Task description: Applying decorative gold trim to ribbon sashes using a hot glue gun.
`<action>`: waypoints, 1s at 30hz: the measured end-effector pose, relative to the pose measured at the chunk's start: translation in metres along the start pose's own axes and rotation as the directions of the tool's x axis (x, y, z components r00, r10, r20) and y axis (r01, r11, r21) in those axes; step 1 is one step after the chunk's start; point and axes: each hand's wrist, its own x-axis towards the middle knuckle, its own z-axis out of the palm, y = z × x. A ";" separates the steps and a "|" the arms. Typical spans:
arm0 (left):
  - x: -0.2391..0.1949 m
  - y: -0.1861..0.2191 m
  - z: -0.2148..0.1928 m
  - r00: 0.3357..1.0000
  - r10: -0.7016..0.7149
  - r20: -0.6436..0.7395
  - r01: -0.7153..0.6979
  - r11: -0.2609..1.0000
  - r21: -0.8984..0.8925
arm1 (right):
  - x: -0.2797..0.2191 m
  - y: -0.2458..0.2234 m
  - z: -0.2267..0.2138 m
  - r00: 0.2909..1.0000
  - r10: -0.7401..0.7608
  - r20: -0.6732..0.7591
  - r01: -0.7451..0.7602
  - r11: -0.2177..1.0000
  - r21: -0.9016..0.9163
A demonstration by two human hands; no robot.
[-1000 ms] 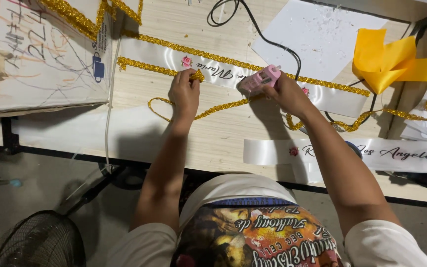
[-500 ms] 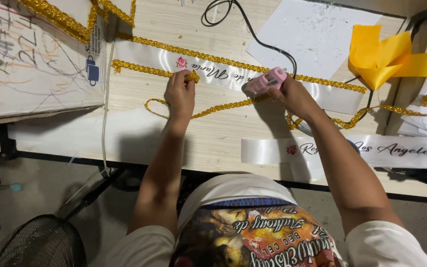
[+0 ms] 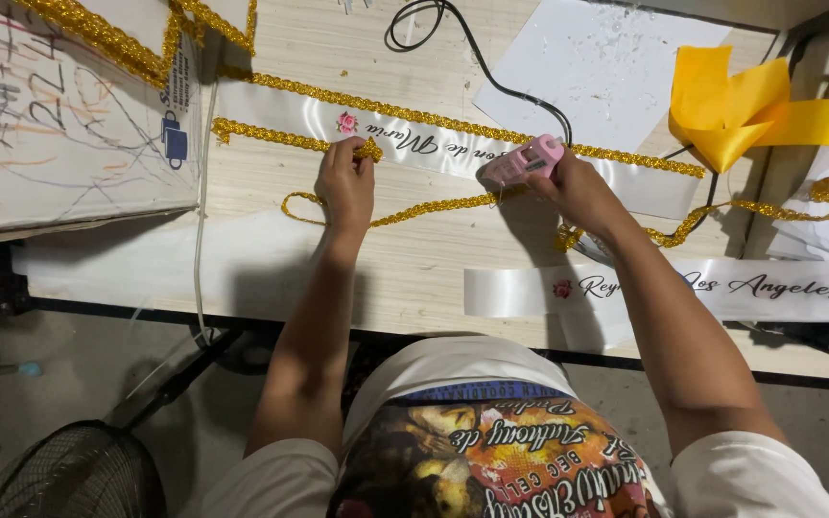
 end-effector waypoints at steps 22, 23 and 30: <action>-0.004 0.006 -0.003 0.999 -0.034 0.036 0.035 0.998 -0.042 | -0.053 0.044 -0.004 0.993 -0.112 -0.035 0.108 0.989 -0.096; -0.005 0.005 -0.001 0.999 -0.027 0.024 0.028 0.999 -0.033 | -0.053 0.070 -0.006 0.992 -0.101 -0.075 0.107 0.991 0.080; -0.007 0.001 0.004 0.999 0.033 -0.003 -0.033 0.999 -0.006 | -0.082 0.157 -0.055 0.970 0.043 -0.238 0.187 0.494 0.849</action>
